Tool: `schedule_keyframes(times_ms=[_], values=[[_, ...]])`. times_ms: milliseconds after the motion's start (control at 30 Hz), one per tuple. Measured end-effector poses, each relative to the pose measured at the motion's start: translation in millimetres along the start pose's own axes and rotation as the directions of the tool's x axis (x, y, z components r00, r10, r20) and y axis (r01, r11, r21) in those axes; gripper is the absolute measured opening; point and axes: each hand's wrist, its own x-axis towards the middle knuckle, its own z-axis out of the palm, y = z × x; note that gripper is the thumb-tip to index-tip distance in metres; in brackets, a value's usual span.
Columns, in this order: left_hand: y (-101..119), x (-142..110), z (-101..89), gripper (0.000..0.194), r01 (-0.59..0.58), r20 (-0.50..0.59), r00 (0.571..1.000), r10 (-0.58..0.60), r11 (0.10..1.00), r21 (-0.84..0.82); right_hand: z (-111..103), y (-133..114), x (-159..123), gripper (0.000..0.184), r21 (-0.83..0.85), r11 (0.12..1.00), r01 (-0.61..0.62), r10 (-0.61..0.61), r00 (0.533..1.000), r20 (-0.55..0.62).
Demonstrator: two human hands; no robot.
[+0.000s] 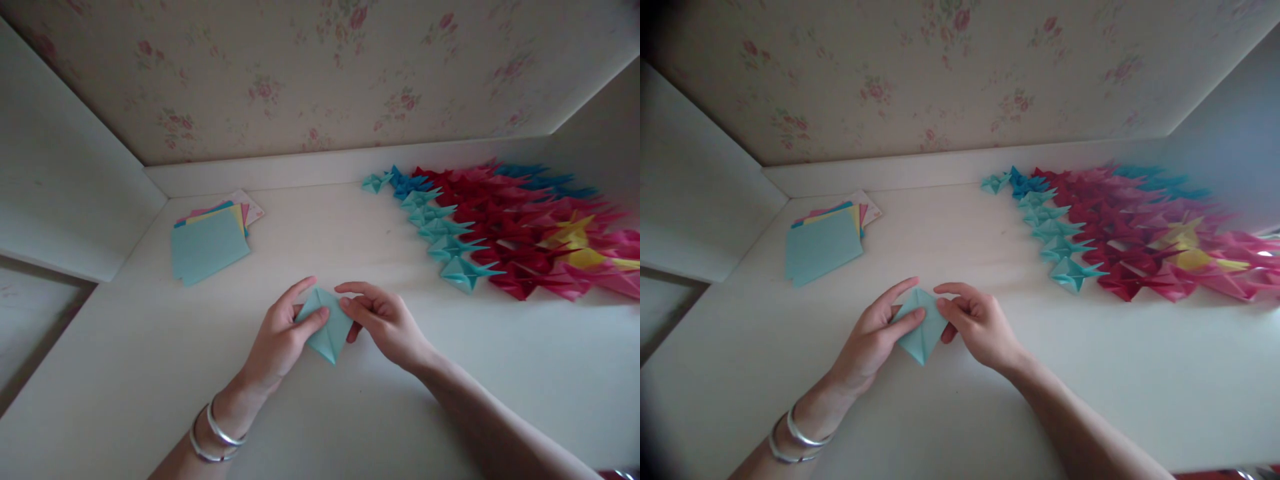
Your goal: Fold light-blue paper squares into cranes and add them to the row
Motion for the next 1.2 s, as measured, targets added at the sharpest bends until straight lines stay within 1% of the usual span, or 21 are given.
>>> schedule_keyframes(times_ms=[33, 100, 167, 233, 267, 300, 333, 400, 433, 467, 533, 567, 633, 667, 733, 800, 867, 933, 1000, 1067, 1200], values=[[0, -2, -1.0, 0.062, -0.034, -0.008, 0.999, 0.035, 0.998, 0.057, -1, -1, 0, 0.032, 0.027, 1.0, -0.016, 0.016, 1.0, -0.02], [1, -6, -3.8, 0.052, -0.165, 0.037, 0.986, 0.161, 0.968, 0.187, -3, -2, 1, 0.029, 0.121, 0.992, -0.044, 0.052, 0.997, -0.064], [2, -9, -6.9, 0.047, -0.336, 0.12, 0.942, 0.314, 0.888, 0.313, -5, -3, 2, 0.026, 0.233, 0.97, -0.073, 0.098, 0.99, -0.097], [1, -10, -9.2, 0.056, -0.478, 0.221, 0.879, 0.423, 0.772, 0.419, -6, -5, 3, 0.023, 0.333, 0.936, -0.11, 0.156, 0.981, -0.115], [1, -9, -9.8, 0.06, -0.528, 0.271, 0.849, 0.453, 0.719, 0.453, -6, -6, 4, 0.021, 0.374, 0.918, -0.129, 0.184, 0.976, -0.113], [1, -8, -10.1, 0.059, -0.566, 0.313, 0.824, 0.471, 0.676, 0.471, -6, -6, 4, 0.02, 0.405, 0.902, -0.148, 0.206, 0.973, -0.104], [0, -7, -10.0, 0.054, -0.595, 0.345, 0.804, 0.485, 0.645, 0.48, -6, -6, 4, 0.019, 0.424, 0.89, -0.165, 0.221, 0.971, -0.087], [0, -5, -8.9, 0.041, -0.631, 0.374, 0.776, 0.508, 0.611, 0.479, -5, -6, 3, 0.019, 0.425, 0.883, -0.199, 0.238, 0.971, -0.04], [-1, -5, -8.0, 0.037, -0.634, 0.369, 0.773, 0.516, 0.609, 0.477, -4, -5, 3, 0.02, 0.412, 0.885, -0.215, 0.243, 0.97, -0.016], [-1, -5, -7.1, 0.033, -0.621, 0.348, 0.783, 0.515, 0.619, 0.481, -3, -5, 2, 0.022, 0.394, 0.891, -0.226, 0.243, 0.97, 0.007], [0, -6, -5.5, 0.02, -0.539, 0.266, 0.84, 0.472, 0.678, 0.499, -2, -5, 1, 0.029, 0.347, 0.913, -0.215, 0.212, 0.976, 0.046], [1, -7, -4.8, 0.016, -0.473, 0.207, 0.879, 0.429, 0.728, 0.497, -1, -6, -1, 0.034, 0.313, 0.932, -0.185, 0.174, 0.983, 0.061], [3, -7, -4.1, 0.02, -0.328, 0.097, 0.943, 0.319, 0.834, 0.444, -1, -8, -4, 0.044, 0.189, 0.979, -0.078, 0.062, 0.994, 0.091], [4, -7, -4.0, 0.024, -0.269, 0.063, 0.962, 0.266, 0.878, 0.396, -1, -9, -5, 0.046, 0.102, 0.995, -0.018, 0.007, 0.994, 0.11], [5, -5, -3.8, 0.03, -0.186, 0.049, 0.983, 0.18, 0.94, 0.284, -2, -11, -7, 0.045, -0.071, 0.995, 0.069, -0.059, 0.989, 0.138], [5, -3, -3.7, 0.033, -0.125, 0.083, 0.99, 0.111, 0.974, 0.19, -2, -12, -7, 0.041, -0.142, 0.986, 0.083, -0.063, 0.987, 0.145], [4, -2, -4.0, 0.033, -0.074, 0.116, 0.991, 0.061, 0.992, 0.107, -3, -11, -6, 0.038, -0.079, 0.996, 0.05, -0.038, 0.989, 0.142], [3, -2, -5.3, 0.03, -0.059, 0.115, 0.992, 0.057, 0.998, 0.009, -5, -10, -5, 0.035, 0.051, 0.999, -0.008, 0.001, 0.989, 0.15], [3, -2, -7.5, 0.023, -0.065, 0.104, 0.992, 0.073, 0.995, -0.075, -7, -10, -5, 0.031, 0.165, 0.984, -0.063, 0.036, 0.986, 0.163], [5, -3, -9.8, 0.017, -0.061, 0.111, 0.991, 0.076, 0.99, -0.127, -9, -10, -5, 0.026, 0.234, 0.967, -0.098, 0.055, 0.982, 0.182], [7, -2, -12.7, 0.015, -0.001, 0.156, 0.987, 0.035, 0.977, -0.212, -10, -12, -6, 0.026, 0.36, 0.921, -0.152, 0.082, 0.976, 0.202]])
